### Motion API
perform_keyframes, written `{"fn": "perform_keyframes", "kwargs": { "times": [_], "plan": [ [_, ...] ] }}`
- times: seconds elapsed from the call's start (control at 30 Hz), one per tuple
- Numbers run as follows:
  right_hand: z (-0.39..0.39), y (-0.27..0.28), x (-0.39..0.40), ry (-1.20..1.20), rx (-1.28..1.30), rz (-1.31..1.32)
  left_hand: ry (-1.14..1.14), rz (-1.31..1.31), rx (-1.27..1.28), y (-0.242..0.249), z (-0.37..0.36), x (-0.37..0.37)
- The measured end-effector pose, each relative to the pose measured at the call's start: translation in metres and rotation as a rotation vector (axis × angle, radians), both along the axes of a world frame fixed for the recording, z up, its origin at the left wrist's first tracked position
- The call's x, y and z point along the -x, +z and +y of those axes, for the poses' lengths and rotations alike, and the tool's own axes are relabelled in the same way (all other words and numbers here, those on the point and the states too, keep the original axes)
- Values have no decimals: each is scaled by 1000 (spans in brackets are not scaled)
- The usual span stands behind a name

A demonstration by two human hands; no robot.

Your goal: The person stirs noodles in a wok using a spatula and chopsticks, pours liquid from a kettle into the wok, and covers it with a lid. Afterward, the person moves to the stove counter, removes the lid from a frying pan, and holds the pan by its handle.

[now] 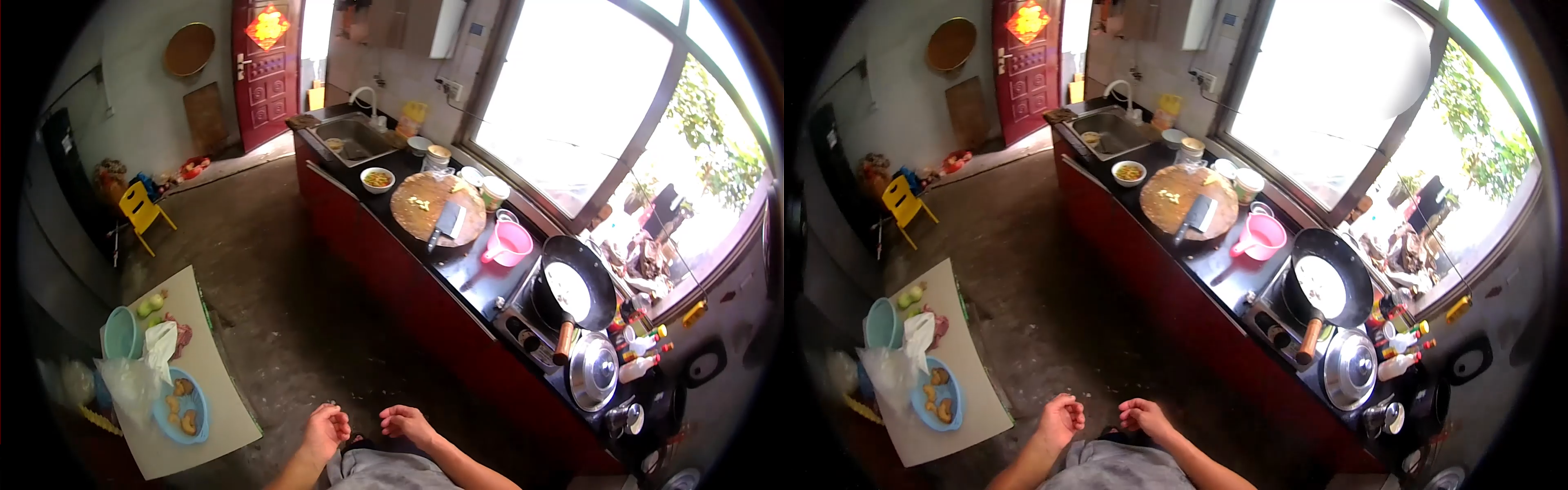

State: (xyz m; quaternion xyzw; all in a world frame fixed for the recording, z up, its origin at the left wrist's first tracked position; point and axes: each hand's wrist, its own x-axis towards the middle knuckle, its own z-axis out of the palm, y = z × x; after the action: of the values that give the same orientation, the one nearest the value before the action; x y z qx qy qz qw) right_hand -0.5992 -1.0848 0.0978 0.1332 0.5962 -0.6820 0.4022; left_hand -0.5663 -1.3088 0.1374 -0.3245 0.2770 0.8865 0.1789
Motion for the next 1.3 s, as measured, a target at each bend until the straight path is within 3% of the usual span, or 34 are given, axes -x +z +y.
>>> {"fn": "perform_keyframes", "kwargs": {
  "times": [0.27,0.6,0.8,0.93,1.07,1.3],
  "plan": [
    [-77,0,16,336,57,0,245,-27,-34,-10,-45,-57],
    [-110,-3,10,458,13,66,452,48,-57,-8,-55,-87],
    [-101,-1,9,449,-74,113,405,74,-100,-7,-50,-88],
    [-83,-5,2,348,-96,93,249,28,-30,-23,-40,-81],
    [-73,6,-12,237,-17,4,138,11,-1,-9,-31,-75],
    [-33,-2,-32,248,-17,107,104,33,29,-6,-3,-73]
  ]
}}
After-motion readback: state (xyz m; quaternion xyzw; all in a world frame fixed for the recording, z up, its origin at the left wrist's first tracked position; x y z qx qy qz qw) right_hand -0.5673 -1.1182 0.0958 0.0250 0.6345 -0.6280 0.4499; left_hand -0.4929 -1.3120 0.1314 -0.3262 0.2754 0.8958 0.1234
